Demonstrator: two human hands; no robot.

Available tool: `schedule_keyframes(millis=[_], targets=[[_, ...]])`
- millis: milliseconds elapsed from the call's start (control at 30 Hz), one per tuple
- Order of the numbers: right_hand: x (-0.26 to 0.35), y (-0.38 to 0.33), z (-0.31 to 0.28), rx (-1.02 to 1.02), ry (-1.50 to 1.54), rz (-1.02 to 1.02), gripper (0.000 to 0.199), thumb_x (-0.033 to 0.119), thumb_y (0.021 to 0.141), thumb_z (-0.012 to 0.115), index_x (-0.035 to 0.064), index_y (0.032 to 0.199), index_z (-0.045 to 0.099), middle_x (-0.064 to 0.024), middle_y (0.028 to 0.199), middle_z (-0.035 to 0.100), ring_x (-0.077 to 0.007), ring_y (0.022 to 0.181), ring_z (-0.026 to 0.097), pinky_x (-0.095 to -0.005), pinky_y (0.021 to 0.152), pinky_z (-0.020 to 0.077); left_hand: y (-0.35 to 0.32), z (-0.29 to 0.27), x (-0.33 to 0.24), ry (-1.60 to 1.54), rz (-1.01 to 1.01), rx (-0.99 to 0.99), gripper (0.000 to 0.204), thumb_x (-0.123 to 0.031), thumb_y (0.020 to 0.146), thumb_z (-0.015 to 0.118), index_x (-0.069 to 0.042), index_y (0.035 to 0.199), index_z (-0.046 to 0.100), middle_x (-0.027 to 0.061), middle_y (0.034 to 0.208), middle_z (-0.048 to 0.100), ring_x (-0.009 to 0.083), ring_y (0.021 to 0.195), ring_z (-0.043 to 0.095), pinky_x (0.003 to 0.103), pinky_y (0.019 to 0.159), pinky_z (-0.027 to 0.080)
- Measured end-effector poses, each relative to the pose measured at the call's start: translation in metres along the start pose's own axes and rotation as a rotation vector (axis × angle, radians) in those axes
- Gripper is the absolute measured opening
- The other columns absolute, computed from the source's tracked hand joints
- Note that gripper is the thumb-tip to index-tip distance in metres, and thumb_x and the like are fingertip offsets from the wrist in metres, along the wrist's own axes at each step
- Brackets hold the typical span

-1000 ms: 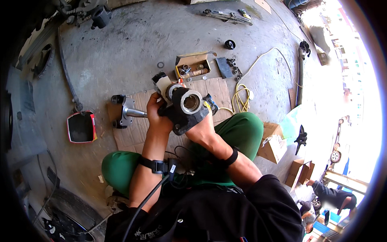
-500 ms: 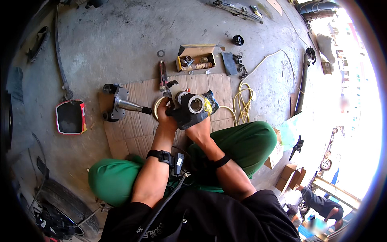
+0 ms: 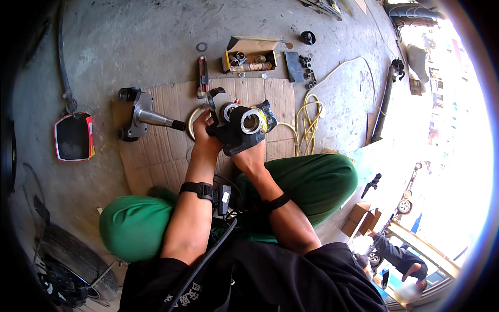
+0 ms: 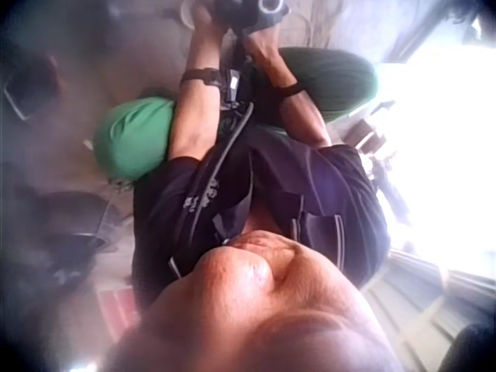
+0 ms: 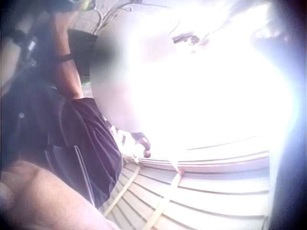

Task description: The person inserts a kingpin into a metal steering knuckle component by hand, then places washers and a nut onto the end of the pin.

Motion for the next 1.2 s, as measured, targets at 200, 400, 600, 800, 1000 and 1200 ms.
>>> schedule_keyframes(millis=[200, 400, 600, 800, 1000, 1200], targets=[[-0.009, 0.001, 0.009, 0.080, -0.081, -0.015, 0.030, 0.011, 0.080, 0.075, 0.0018, 0.106, 0.063, -0.0118, 0.099, 0.064, -0.0294, 0.093, 0.061, -0.0389, 0.085, 0.0478, -0.016, -0.013, -0.038, 0.482, 0.398, -0.517, 0.040, -0.040, 0.094, 0.056, -0.001, 0.101, 0.064, 0.0073, 0.091, 0.063, 0.0170, 0.088, 0.061, 0.027, 0.073, 0.047], [-0.010, -0.002, 0.010, 0.086, 0.086, 0.116, 0.031, 0.008, 0.081, 0.071, 0.0022, 0.111, 0.064, -0.0113, 0.107, 0.067, -0.0284, 0.100, 0.064, -0.0370, 0.089, 0.0492, -0.056, 0.050, -0.052, 1.130, 0.820, -0.371, 0.059, -0.028, 0.075, 0.085, 0.002, 0.116, 0.057, 0.0140, 0.117, 0.061, 0.0258, 0.107, 0.059, 0.037, 0.097, 0.044], [-0.014, 0.000, 0.018, 0.090, 0.014, 0.009, 0.031, 0.009, 0.083, 0.067, 0.0022, 0.113, 0.061, -0.0101, 0.102, 0.066, -0.0241, 0.095, 0.064, -0.0345, 0.084, 0.0495, -0.053, 0.066, -0.053, 1.307, 0.736, -0.176, 0.065, -0.019, 0.069, 0.081, 0.000, 0.126, 0.055, 0.0192, 0.123, 0.062, 0.0333, 0.111, 0.062, 0.039, 0.096, 0.048], [-0.024, 0.001, 0.026, 0.127, 0.120, 0.152, 0.031, 0.009, 0.084, 0.068, 0.0011, 0.113, 0.062, -0.0098, 0.106, 0.067, -0.0239, 0.100, 0.066, -0.0334, 0.089, 0.0497, -0.053, 0.059, -0.059, 1.251, 0.725, -0.126, 0.062, -0.013, 0.073, 0.072, -0.001, 0.131, 0.053, 0.0183, 0.117, 0.066, 0.0321, 0.108, 0.065, 0.038, 0.095, 0.049], [-0.022, 0.007, 0.024, 0.074, 0.154, 0.165, 0.026, 0.006, 0.085, 0.066, 0.0006, 0.110, 0.061, -0.0088, 0.102, 0.065, -0.0203, 0.097, 0.062, -0.0324, 0.085, 0.0486, -0.044, 0.052, -0.057, 1.203, 0.722, -0.067, 0.061, -0.013, 0.075, 0.073, -0.003, 0.132, 0.054, 0.0171, 0.115, 0.068, 0.0302, 0.107, 0.067, 0.037, 0.094, 0.050], [-0.035, 0.004, 0.030, 0.106, 0.169, 0.241, 0.021, 0.007, 0.088, 0.064, 0.0008, 0.108, 0.061, -0.0077, 0.098, 0.064, -0.0202, 0.092, 0.061, -0.0331, 0.082, 0.0488, -0.045, 0.055, -0.056, 1.200, 0.695, -0.064, 0.053, -0.008, 0.078, 0.074, -0.002, 0.128, 0.056, 0.0137, 0.116, 0.068, 0.0233, 0.106, 0.066, 0.033, 0.093, 0.049]])
Point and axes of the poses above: each hand's wrist, its own y-axis towards the middle knuckle, its own z-axis out of the palm, x = y × z, the point moved 8 cm from there along y, towards the middle knuckle
